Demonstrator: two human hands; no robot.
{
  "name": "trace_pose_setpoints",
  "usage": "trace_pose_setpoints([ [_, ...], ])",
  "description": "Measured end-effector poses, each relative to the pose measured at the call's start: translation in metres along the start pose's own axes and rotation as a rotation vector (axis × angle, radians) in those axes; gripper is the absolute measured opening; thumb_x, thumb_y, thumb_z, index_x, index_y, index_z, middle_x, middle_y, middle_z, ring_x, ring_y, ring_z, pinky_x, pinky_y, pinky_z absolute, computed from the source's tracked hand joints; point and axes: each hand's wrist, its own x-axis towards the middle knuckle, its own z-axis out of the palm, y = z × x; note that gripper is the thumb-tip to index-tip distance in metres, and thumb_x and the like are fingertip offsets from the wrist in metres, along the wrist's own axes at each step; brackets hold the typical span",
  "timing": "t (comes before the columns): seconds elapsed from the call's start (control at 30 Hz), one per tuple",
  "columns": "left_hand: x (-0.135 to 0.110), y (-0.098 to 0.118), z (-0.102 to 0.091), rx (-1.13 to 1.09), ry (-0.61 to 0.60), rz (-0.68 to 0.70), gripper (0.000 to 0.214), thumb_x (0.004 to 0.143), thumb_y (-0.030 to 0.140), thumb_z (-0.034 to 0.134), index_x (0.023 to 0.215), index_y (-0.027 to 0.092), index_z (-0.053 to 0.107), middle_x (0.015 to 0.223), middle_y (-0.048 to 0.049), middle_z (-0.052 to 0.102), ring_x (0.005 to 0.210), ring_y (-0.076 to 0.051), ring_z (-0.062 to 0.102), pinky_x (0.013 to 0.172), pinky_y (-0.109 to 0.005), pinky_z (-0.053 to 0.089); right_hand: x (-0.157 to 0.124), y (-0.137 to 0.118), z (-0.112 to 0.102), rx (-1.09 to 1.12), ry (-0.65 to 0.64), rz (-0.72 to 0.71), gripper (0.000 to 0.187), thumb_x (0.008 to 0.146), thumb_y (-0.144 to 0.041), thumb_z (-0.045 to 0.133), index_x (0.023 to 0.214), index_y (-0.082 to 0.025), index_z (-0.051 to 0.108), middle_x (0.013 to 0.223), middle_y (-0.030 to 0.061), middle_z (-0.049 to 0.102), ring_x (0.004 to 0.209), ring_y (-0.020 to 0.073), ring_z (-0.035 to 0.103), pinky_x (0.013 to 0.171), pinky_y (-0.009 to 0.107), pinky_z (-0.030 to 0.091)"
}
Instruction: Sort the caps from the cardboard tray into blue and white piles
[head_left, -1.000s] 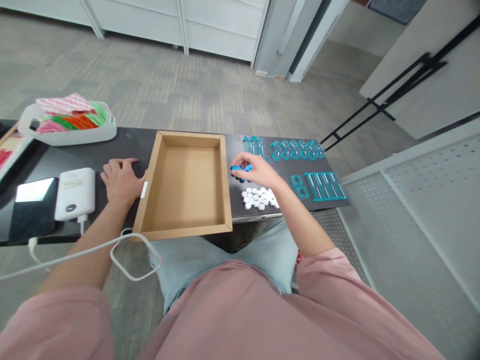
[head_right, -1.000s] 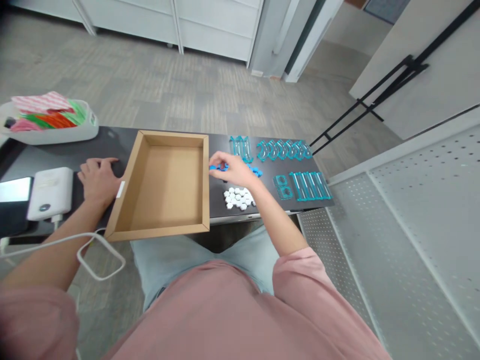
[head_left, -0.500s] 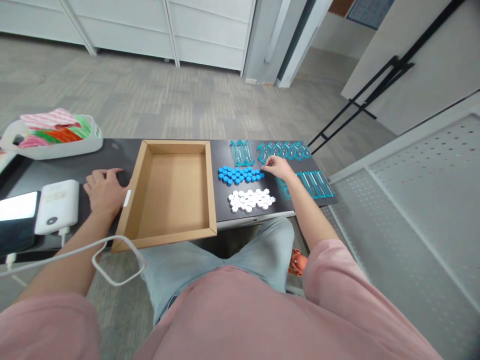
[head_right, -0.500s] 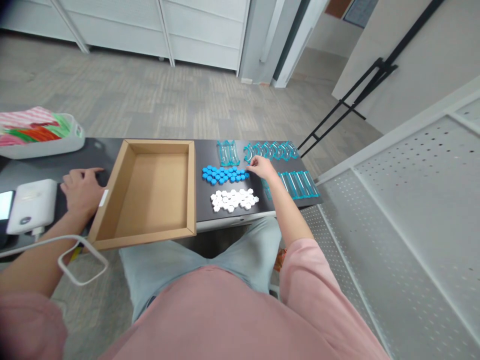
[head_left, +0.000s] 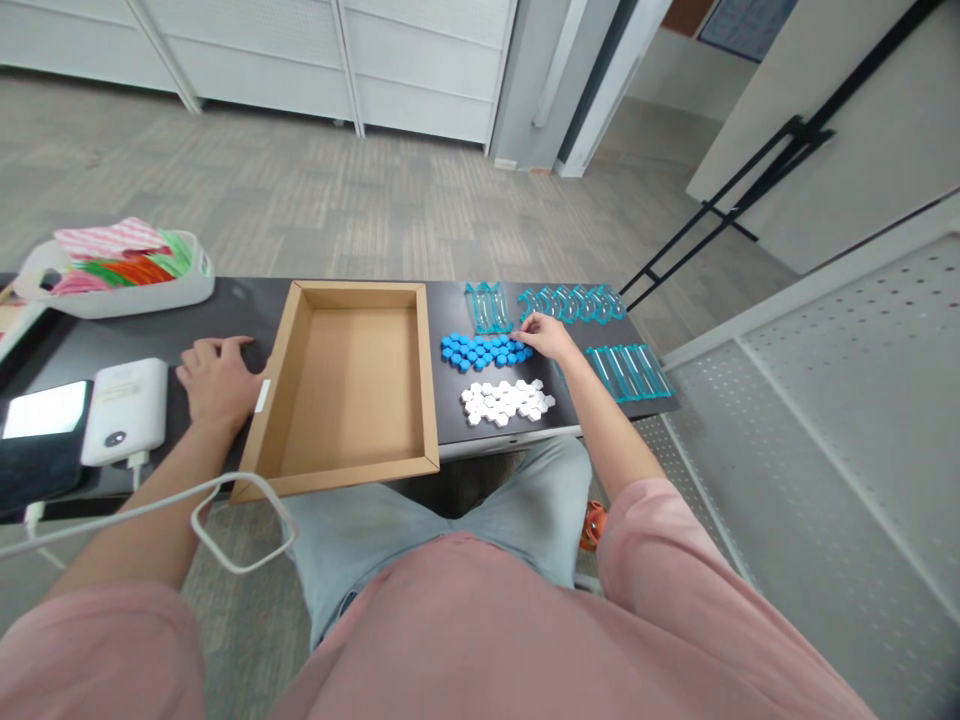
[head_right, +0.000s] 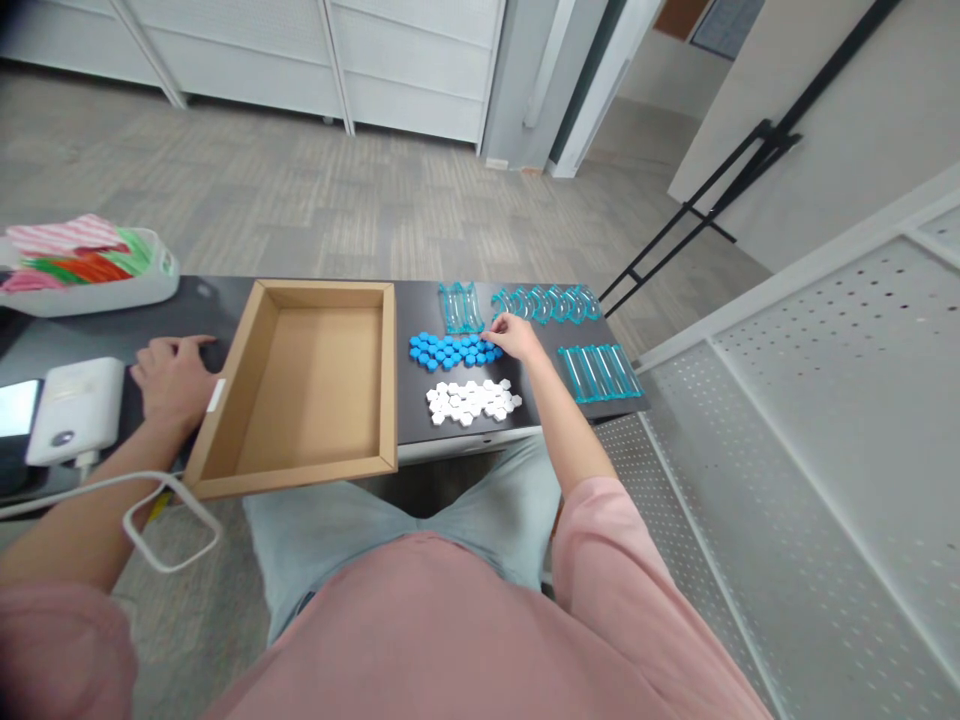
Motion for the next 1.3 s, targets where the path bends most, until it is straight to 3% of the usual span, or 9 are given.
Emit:
trace_pose_setpoints([
  [0.17, -0.003, 0.006, -0.006, -0.017, -0.018, -0.011, 0.084, 0.103, 0.054, 0.043, 0.165, 0.001, 0.063, 0.163, -0.0334, 0.048, 0.155, -0.054, 0.043, 0.134, -0.064, 0.034, 0.002, 0.001, 0.005, -0.032, 0.044, 0.009, 0.014, 0.091, -0.03, 0.079, 0.086, -0.025, 0.067, 0.09, 0.0023, 0.082, 0.088, 0.0204, 0.075, 0.086, 0.032, 0.058],
  [0.6, -0.001, 0.002, -0.002, -0.016, -0.01, -0.009, 0.081, 0.106, 0.054, 0.044, 0.165, 0.003, 0.063, 0.164, -0.0327, 0.048, 0.153, -0.052, 0.043, 0.134, -0.063, 0.034, 0.003, -0.001, 0.005, -0.067, 0.044, 0.032, 0.011, 0.081, -0.02, 0.079, 0.086, -0.024, 0.07, 0.093, 0.0026, 0.083, 0.091, 0.0215, 0.078, 0.091, 0.033, 0.061],
  [0.87, -0.002, 0.005, -0.005, -0.034, -0.009, -0.009, 0.081, 0.104, 0.053, 0.044, 0.165, 0.003, 0.063, 0.164, -0.0321, 0.049, 0.154, -0.052, 0.042, 0.133, -0.063, 0.034, 0.002, -0.004, 0.008, -0.131, 0.08, 0.081, 0.013, 0.097, -0.034, 0.08, 0.098, -0.022, 0.078, 0.105, 0.0097, 0.088, 0.103, 0.0264, 0.083, 0.103, 0.04, 0.064],
  [1.3, -0.003, 0.004, -0.004, -0.033, 0.001, -0.007, 0.084, 0.104, 0.059, 0.042, 0.163, 0.003, 0.064, 0.163, -0.0328, 0.049, 0.153, -0.052, 0.043, 0.133, -0.063, 0.035, -0.004, -0.009, 0.003, -0.194, -0.005, 0.063, 0.012, 0.098, -0.027, 0.087, 0.107, -0.019, 0.087, 0.118, 0.0138, 0.091, 0.115, 0.0292, 0.086, 0.108, 0.04, 0.065],
])
